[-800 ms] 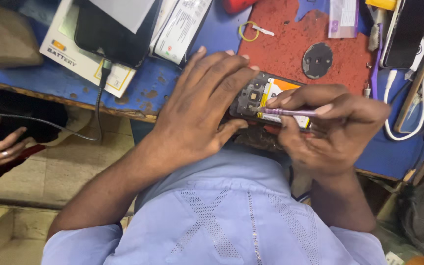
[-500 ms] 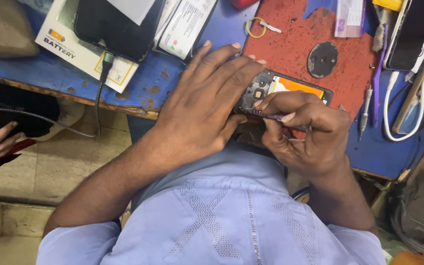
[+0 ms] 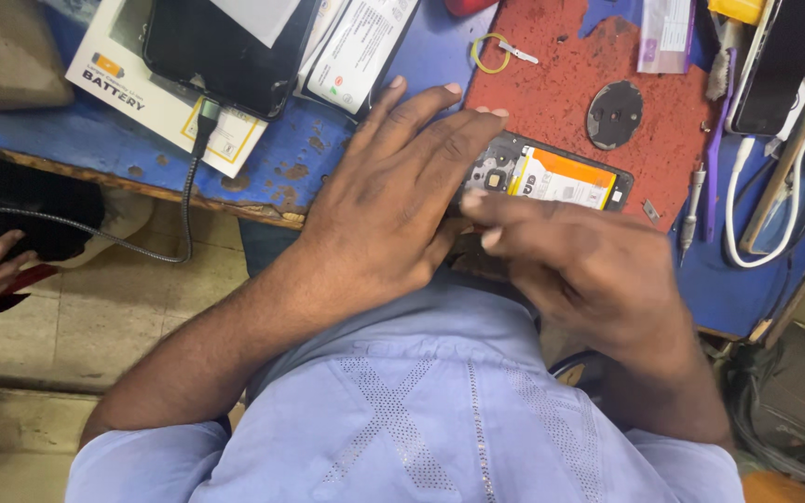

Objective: The person disassembles a mobile phone using a screwdriver, removes the back panel, and handles internal components like the motherboard and battery connector.

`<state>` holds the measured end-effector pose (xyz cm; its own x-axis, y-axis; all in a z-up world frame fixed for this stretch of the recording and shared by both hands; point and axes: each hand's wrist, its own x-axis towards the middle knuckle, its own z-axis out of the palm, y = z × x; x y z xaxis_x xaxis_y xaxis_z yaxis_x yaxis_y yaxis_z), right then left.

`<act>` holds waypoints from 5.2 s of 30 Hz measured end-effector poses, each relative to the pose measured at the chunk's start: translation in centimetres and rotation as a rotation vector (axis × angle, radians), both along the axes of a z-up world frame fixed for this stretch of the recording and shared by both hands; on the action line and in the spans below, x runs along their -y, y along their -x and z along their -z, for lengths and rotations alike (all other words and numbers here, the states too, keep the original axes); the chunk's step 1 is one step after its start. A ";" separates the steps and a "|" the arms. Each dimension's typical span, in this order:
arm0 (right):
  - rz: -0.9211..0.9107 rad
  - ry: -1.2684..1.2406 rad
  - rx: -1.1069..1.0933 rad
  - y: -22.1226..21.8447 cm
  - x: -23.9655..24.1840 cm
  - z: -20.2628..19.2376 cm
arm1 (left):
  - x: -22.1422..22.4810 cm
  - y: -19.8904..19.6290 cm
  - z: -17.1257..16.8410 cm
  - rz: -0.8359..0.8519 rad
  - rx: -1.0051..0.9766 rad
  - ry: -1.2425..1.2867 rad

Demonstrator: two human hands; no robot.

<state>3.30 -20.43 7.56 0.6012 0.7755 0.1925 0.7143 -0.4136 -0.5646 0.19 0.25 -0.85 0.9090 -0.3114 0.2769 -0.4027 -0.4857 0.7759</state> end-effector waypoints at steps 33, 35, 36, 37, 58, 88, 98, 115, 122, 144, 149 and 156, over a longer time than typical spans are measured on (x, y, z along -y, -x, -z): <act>-0.009 -0.062 -0.142 0.0 0.1 -0.3 | 0.4 -0.5 -1.2 -0.005 -0.044 -0.006; 0.066 0.057 -0.076 0.2 0.0 0.3 | 0.4 -0.3 -0.9 -0.011 -0.026 -0.005; 0.141 0.179 -0.005 0.3 0.1 0.4 | 0.4 -0.3 -1.0 -0.015 0.000 -0.001; 0.153 0.173 0.006 0.3 0.0 0.2 | 0.3 -0.5 -1.1 -0.004 0.012 -0.006; 1.007 -0.510 0.031 0.2 29.8 7.8 | 3.2 -1.0 -2.7 -0.051 0.003 -0.166; 0.519 -1.252 -0.774 1.4 6.5 5.2 | 5.1 -1.3 -2.7 -0.006 0.122 0.259; 0.534 -1.055 -0.578 1.9 4.8 5.3 | 4.0 -0.8 -1.5 -0.081 0.067 0.345; 0.515 -0.724 -0.283 2.8 4.5 4.5 | 2.8 -0.8 -1.0 -0.065 0.095 0.330; 0.415 -0.388 -0.074 1.3 3.9 2.5 | 2.8 -0.7 -0.6 -0.063 0.121 0.290; 0.274 -0.374 -0.057 -1.8 3.9 2.7 | 0.5 -0.1 -0.9 -0.008 -0.027 0.106; 0.233 -0.355 -0.102 -2.2 2.3 3.2 | 0.4 -0.1 -0.9 0.000 -0.063 0.075; 0.187 -0.220 -0.034 -3.0 0.8 3.1 | 0.5 -0.2 -0.7 -0.013 -0.074 0.068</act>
<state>6.33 -21.22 4.50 0.7391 0.5923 0.3207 0.6160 -0.4017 -0.6776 0.39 -0.21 -0.20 0.9316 -0.2824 0.2288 -0.3369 -0.4351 0.8349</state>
